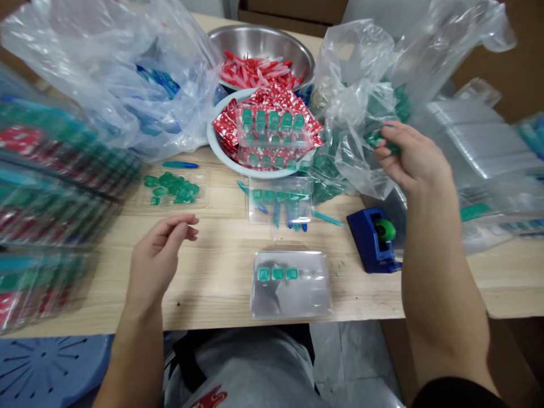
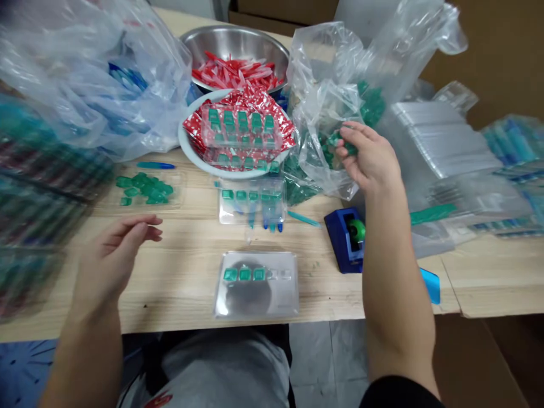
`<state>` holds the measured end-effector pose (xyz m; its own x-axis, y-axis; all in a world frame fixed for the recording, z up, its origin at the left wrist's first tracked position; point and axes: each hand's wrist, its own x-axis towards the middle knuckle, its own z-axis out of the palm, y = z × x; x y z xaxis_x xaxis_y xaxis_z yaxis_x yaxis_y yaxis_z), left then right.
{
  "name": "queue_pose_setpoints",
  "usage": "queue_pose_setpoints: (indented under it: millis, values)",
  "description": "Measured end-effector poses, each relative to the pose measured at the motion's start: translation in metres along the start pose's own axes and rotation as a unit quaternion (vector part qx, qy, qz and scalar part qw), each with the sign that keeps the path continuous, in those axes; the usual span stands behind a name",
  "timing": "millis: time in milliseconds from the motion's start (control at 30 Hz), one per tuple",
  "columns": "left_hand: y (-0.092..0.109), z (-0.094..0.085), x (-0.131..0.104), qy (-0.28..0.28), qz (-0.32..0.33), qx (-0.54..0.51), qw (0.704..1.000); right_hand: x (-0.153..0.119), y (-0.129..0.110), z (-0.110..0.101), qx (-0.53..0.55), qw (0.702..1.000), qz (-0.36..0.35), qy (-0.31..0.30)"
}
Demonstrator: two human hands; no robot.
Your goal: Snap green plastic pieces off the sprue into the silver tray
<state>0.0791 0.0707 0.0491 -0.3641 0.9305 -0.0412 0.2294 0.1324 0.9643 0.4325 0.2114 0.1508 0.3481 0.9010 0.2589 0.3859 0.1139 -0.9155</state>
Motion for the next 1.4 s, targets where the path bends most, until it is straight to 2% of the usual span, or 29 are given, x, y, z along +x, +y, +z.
queue_pose_setpoints:
  millis: [100,200,267,333,400,500,567,633,700,767,833,933,1033,1167,1267,1400]
  values:
    - [0.019,0.025,-0.023,-0.095,0.019,0.001,0.995,-0.055,-0.013,-0.010,0.085,0.984,0.132,-0.082]
    - [0.042,0.055,-0.049,-0.227,0.043,-0.075,0.970,-0.120,-0.012,-0.001,0.169,0.950,0.217,-0.150]
    - [0.055,0.072,-0.062,-0.281,0.049,-0.135,0.949,-0.154,-0.008,0.008,0.329,0.869,0.304,-0.208]
    - [0.064,0.083,-0.068,-0.305,0.043,-0.168,0.936,-0.176,-0.005,0.014,0.418,0.808,0.348,-0.227]
    - [0.068,0.088,-0.071,-0.318,0.019,-0.191,0.929,-0.188,-0.003,0.015,0.446,0.790,0.356,-0.226]
    - [0.068,0.089,-0.072,-0.330,-0.016,-0.219,0.918,-0.195,-0.001,0.013,0.452,0.793,0.340,-0.226]
    - [0.066,0.088,-0.073,-0.320,-0.013,-0.215,0.923,-0.199,0.000,0.011,0.443,0.804,0.320,-0.233]
    - [0.062,0.087,-0.075,-0.296,0.025,-0.192,0.935,-0.205,0.001,0.009,0.423,0.825,0.295,-0.233]
    - [0.059,0.085,-0.078,-0.270,0.092,-0.157,0.945,-0.211,0.003,0.008,0.393,0.850,0.269,-0.224]
    - [0.057,0.082,-0.079,-0.262,0.166,-0.117,0.943,-0.218,0.005,0.006,0.359,0.877,0.241,-0.210]
    - [0.056,0.077,-0.079,-0.285,0.212,-0.077,0.932,-0.222,0.007,0.003,0.324,0.901,0.215,-0.194]
    - [0.056,0.070,-0.079,-0.335,0.218,-0.052,0.915,-0.225,0.006,-0.001,0.281,0.925,0.182,-0.181]
    - [0.054,0.067,-0.080,-0.325,0.216,-0.040,0.920,-0.225,0.000,-0.003,0.257,0.933,0.151,-0.200]
    - [0.053,0.070,-0.081,-0.287,0.256,-0.022,0.923,-0.225,-0.007,-0.002,0.247,0.937,0.124,-0.212]
    - [0.057,0.071,-0.079,-0.249,0.313,0.008,0.917,-0.226,-0.009,-0.002,0.243,0.939,0.117,-0.211]
    - [0.061,0.070,-0.076,-0.215,0.391,0.065,0.893,-0.229,-0.008,-0.002,0.239,0.942,0.117,-0.205]
